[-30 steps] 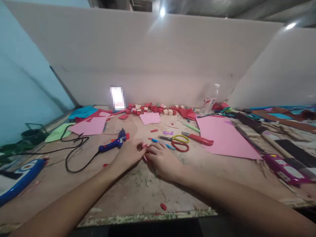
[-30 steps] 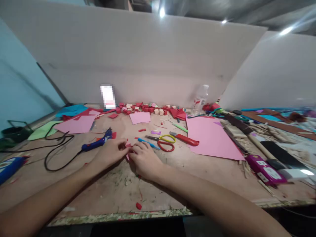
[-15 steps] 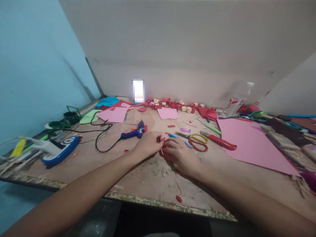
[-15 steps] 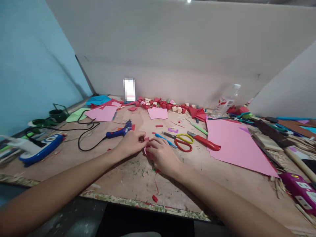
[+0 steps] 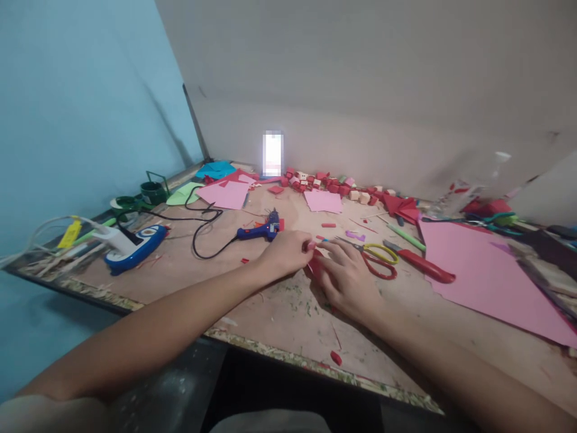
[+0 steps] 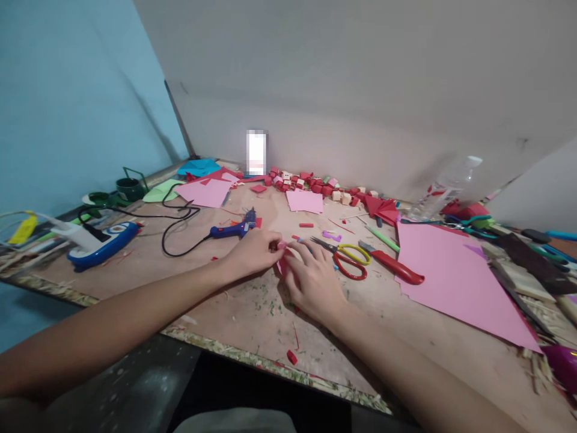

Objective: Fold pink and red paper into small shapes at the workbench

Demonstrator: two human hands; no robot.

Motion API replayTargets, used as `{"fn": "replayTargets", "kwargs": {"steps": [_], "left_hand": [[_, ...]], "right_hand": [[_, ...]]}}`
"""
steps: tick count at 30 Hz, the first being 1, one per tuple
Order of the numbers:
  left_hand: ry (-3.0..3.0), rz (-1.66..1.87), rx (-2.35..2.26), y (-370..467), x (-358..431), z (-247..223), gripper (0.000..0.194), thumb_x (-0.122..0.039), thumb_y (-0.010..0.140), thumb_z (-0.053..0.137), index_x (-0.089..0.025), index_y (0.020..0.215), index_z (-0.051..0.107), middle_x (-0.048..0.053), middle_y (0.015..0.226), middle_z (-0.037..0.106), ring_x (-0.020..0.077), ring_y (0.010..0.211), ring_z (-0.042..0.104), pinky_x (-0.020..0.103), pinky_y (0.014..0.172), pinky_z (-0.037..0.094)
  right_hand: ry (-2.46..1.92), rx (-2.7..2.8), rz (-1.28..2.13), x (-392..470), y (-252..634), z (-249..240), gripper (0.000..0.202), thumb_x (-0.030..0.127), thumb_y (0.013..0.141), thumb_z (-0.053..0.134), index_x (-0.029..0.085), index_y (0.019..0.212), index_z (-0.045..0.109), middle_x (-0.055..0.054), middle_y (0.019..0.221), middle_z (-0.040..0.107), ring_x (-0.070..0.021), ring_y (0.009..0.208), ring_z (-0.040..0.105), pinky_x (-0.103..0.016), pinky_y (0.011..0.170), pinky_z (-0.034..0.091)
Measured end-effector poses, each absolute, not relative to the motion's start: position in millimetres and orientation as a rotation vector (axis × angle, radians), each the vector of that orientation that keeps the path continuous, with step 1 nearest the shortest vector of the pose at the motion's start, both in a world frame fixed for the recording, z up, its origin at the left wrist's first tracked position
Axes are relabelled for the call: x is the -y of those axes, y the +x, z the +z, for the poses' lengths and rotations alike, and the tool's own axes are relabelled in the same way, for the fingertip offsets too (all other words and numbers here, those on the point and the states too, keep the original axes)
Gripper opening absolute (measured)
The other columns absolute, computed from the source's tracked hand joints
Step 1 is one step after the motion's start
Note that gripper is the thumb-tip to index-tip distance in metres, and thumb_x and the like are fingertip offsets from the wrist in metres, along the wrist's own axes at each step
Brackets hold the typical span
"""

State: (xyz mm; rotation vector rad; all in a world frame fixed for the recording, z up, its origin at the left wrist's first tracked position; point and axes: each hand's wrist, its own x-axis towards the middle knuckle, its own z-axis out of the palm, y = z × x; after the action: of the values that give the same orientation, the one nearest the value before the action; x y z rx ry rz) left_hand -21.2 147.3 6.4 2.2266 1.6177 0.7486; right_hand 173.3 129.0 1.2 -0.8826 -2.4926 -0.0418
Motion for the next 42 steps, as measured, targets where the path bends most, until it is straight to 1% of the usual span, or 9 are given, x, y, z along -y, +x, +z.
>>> {"fn": "replayTargets", "kwargs": {"steps": [6,9,12,15,20,26,32,37,42], "left_hand": [[2.223,0.706,-1.620,-20.6,-148.1,5.2,0.024,-0.031,0.098,0.061,-0.015,0.082,0.069,0.002,0.077,0.069,0.0156,0.072,0.064,0.031,0.072,0.052],[2.234,0.671,-1.616,-20.2,-147.6,5.0,0.027,-0.035,0.100,0.061,-0.014,0.084,0.067,0.001,0.080,0.069,0.0158,0.075,0.066,0.034,0.076,0.056],[2.250,0.634,-1.601,-20.9,-147.4,4.3,0.025,-0.036,0.101,0.061,-0.014,0.091,0.068,0.002,0.087,0.070,0.0163,0.080,0.068,0.036,0.079,0.058],[2.258,0.601,-1.599,-21.8,-147.8,3.7,0.023,-0.035,0.100,0.062,-0.014,0.101,0.069,0.005,0.097,0.071,0.0178,0.086,0.069,0.038,0.081,0.059],[2.252,0.559,-1.625,-20.9,-147.7,6.3,0.024,-0.035,0.100,0.062,-0.015,0.110,0.068,0.007,0.108,0.071,0.0197,0.093,0.069,0.040,0.084,0.060],[2.249,0.524,-1.635,-19.2,-146.1,10.3,0.025,-0.035,0.100,0.063,-0.014,0.113,0.067,0.008,0.110,0.070,0.0201,0.094,0.070,0.040,0.084,0.060],[2.255,0.525,-1.623,-20.1,-146.4,8.3,0.025,-0.035,0.100,0.062,-0.014,0.112,0.067,0.008,0.109,0.070,0.0200,0.094,0.069,0.040,0.084,0.060],[2.261,0.538,-1.613,-20.6,-146.8,7.5,0.024,-0.035,0.100,0.063,-0.014,0.111,0.067,0.007,0.107,0.071,0.0197,0.093,0.070,0.040,0.083,0.060],[2.261,0.543,-1.618,-20.5,-148.1,5.2,0.025,-0.035,0.100,0.063,-0.014,0.113,0.067,0.007,0.109,0.070,0.0198,0.093,0.070,0.040,0.083,0.060]], "right_hand": [[-0.935,2.547,-0.081,-128.9,169.4,1.9,0.024,0.029,0.101,0.055,0.018,0.106,0.076,-0.015,0.146,0.058,-0.0368,0.135,0.048,-0.058,0.112,0.041],[-0.910,2.583,-0.081,-131.3,169.3,0.3,0.024,0.028,0.102,0.054,0.020,0.100,0.077,-0.012,0.145,0.059,-0.0350,0.136,0.048,-0.055,0.113,0.041],[-0.887,2.591,-0.084,-131.9,169.8,0.2,0.026,0.027,0.103,0.053,0.020,0.103,0.078,-0.012,0.142,0.061,-0.0343,0.135,0.049,-0.054,0.113,0.042],[-0.873,2.579,-0.096,-131.0,170.3,1.1,0.030,0.027,0.104,0.049,0.018,0.110,0.077,-0.014,0.143,0.060,-0.0348,0.134,0.050,-0.055,0.113,0.043],[-0.864,2.592,-0.114,-132.1,171.0,-1.4,0.027,0.022,0.101,0.053,0.016,0.106,0.078,-0.017,0.144,0.059,-0.0376,0.135,0.050,-0.057,0.110,0.045],[-0.883,2.589,-0.131,-135.5,173.2,-5.8,0.030,0.014,0.098,0.052,0.014,0.116,0.075,-0.017,0.146,0.058,-0.0377,0.135,0.050,-0.059,0.111,0.044],[-0.853,2.602,-0.120,-135.0,174.2,-4.6,0.027,0.014,0.095,0.054,0.017,0.106,0.078,-0.015,0.145,0.059,-0.0371,0.135,0.050,-0.056,0.111,0.045],[-0.893,2.564,-0.119,-136.8,174.0,-4.8,0.034,0.012,0.094,0.053,0.018,0.122,0.072,-0.015,0.144,0.061,-0.0357,0.132,0.053,-0.058,0.110,0.046],[-0.866,2.584,-0.101,-137.5,172.2,-5.9,0.027,0.016,0.098,0.053,0.017,0.113,0.076,-0.015,0.142,0.062,-0.0359,0.132,0.053,-0.057,0.111,0.046]]}}
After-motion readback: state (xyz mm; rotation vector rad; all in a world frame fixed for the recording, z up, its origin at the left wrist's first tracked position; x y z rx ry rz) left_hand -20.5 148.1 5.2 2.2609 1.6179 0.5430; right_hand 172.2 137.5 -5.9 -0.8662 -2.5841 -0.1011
